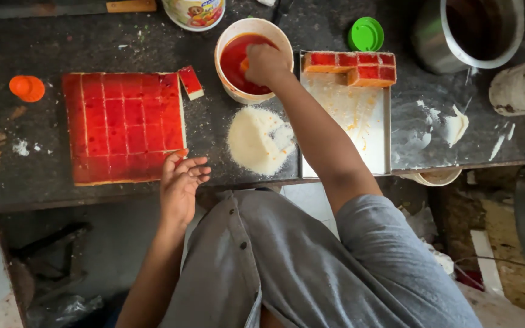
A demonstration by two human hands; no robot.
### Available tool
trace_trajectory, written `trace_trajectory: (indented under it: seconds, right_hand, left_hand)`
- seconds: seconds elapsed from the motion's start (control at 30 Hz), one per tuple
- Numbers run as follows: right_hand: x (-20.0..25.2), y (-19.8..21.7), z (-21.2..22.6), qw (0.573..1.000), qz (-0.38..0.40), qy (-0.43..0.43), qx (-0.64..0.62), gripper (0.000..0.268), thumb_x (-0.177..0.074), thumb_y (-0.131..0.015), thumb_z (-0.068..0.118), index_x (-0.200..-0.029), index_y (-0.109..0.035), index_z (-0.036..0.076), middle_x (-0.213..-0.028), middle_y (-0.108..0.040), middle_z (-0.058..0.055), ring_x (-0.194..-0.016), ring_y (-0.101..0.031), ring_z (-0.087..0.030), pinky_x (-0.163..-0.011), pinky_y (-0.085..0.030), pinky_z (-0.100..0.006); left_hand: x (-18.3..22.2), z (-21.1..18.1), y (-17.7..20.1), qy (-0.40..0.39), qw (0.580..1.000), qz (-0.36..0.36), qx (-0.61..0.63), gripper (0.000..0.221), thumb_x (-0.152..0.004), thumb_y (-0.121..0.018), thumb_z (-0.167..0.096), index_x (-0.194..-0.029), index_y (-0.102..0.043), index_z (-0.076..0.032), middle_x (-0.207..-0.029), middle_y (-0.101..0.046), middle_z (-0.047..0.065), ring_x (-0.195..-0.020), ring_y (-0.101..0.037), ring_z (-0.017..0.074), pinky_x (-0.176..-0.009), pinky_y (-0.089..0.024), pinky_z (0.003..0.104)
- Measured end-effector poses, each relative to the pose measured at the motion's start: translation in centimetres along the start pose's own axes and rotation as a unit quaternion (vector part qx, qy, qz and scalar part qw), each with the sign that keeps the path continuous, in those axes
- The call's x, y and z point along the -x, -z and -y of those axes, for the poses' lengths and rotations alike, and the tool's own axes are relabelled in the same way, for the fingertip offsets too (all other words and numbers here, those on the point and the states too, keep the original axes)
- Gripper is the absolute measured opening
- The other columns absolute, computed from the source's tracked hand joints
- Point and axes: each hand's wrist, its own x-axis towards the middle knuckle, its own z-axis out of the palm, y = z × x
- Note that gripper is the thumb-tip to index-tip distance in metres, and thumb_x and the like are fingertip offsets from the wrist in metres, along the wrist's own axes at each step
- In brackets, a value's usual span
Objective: The person repeatedly picks up small red rectangular blocks, dips them into a red liquid, rolls them in white granules, and places them on a metal tray. The process is repeated for multiple blocks throughout the clip.
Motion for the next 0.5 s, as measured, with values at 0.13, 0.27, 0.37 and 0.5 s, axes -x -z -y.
trace_trajectory:
  seconds: [0.13, 0.27, 0.37, 0.5]
  right_hand:
    - [2.3, 4.2, -1.2, 0.976, -0.118, 0.042, -0.175, 0.055, -0.073, -0.081, 0.020, -0.118, -0.056, 0.000, -0.100, -0.073, -0.021, -0.093, -0.071, -0.033, -0.082, -0.057, -0.042]
    - [3.9, 6.5, -3.0, 0.860, -0.199, 0.085, -0.461, 0.057, -0.076, -0.080, 0.007, -0.125, -0.051, 0.005, -0.099, -0.064, -0.015, -0.089, -0.065, -0.028, -0.077, -0.059, -0.038]
    - [5.4, 6.5, -4.7, 0.742, -0.155, 0.056, -0.649, 0.036, -0.091, -0.067, 0.001, -0.126, -0.060, 0.007, -0.113, -0.071, -0.010, -0.098, -0.065, -0.023, -0.078, -0.048, -0.034]
    - [5.6, 3.3, -2.7, 0.521, -0.052, -0.114, -0.844, 0.029, -0.088, -0.062, 0.003, -0.115, -0.054, 0.006, -0.103, -0.060, -0.013, -0.089, -0.063, -0.026, -0.080, -0.057, -0.045]
  left_hand:
    - [-0.9, -0.5, -0.7, 0.008, 1.000, 0.016, -0.014, 0.050, -0.092, -0.045, 0.002, -0.141, -0.039, -0.007, -0.124, -0.063, 0.021, -0.103, -0.065, 0.0250, -0.089, -0.052, 0.037]
    - [-1.3, -0.6, -1.0, 0.017, 0.999, 0.028, -0.015, 0.050, -0.092, -0.047, 0.002, -0.141, -0.039, -0.007, -0.123, -0.063, 0.020, -0.103, -0.065, 0.0250, -0.089, -0.052, 0.037]
    - [-1.4, -0.5, -1.1, 0.017, 0.999, 0.044, -0.016, 0.050, -0.091, -0.046, 0.002, -0.141, -0.040, -0.007, -0.123, -0.063, 0.020, -0.104, -0.065, 0.0249, -0.089, -0.052, 0.037]
    - [-1.4, -0.3, -1.0, 0.032, 0.998, 0.052, -0.017, 0.050, -0.093, -0.047, 0.002, -0.141, -0.040, -0.008, -0.124, -0.063, 0.020, -0.104, -0.065, 0.0245, -0.090, -0.051, 0.037]
